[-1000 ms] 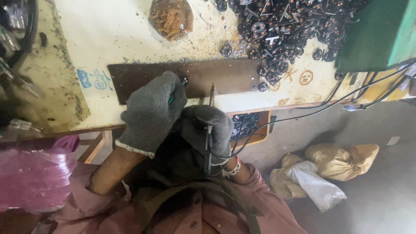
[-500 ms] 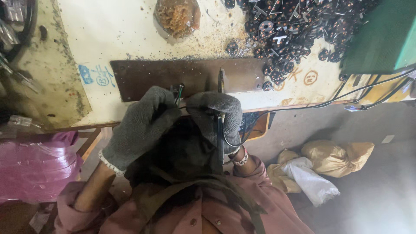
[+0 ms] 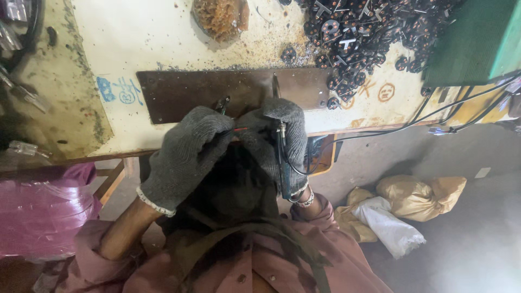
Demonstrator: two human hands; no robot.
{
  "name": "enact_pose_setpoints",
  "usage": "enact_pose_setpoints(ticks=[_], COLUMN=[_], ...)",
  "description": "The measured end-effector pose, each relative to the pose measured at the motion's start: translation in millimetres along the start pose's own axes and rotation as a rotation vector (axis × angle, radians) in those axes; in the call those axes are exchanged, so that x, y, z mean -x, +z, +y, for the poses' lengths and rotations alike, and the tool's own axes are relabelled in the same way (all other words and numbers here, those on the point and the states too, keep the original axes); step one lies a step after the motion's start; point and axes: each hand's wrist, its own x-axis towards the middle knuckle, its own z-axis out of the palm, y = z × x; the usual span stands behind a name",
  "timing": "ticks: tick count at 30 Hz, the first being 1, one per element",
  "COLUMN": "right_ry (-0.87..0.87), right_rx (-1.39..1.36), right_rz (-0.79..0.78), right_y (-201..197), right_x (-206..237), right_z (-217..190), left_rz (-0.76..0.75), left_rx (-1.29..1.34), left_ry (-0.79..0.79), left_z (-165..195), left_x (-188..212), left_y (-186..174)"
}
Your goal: The person solders electrical wire connections at a workbench. They hold a soldering iron in one hand and solder wire in the other, touching the hot tip to wire joints on a metal plate, dipping wires into a flux lump, and setting finished wires aside among piles of small components.
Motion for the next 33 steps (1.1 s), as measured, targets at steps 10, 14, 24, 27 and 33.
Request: enact_pose_setpoints(ticks=[10, 14, 24, 27, 33], right_ry=[0.295, -0.042, -0.021, -0.048, -0.167], right_rx=[-0.59, -0.103, 0.187, 0.155, 0.035], right_rz=[0.312, 0.41, 0.127, 0.114, -0.101], right_y=[35.3, 11.8, -13.9, -15.8, -20.3], right_x=[31.3, 0.8, -44.8, -46.7, -42.6], right_z=[32.1, 21.9, -25.0, -26.8, -20.8], left_rz=[0.291, 0.33, 0.328, 0.305, -0.236], left_rx=[0.203, -0.23, -0.73, -0.385, 0.101], left_ry=[-0.262, 0.015, 0.155, 0.001, -0.407], left_z=[13.8, 15.3, 6.0, 33.2, 20.1], left_x=[-7.6, -31.1, -105.9, -98.9, -53.1], left_y=[37.0, -3.7, -39.6, -36.8, -16.4])
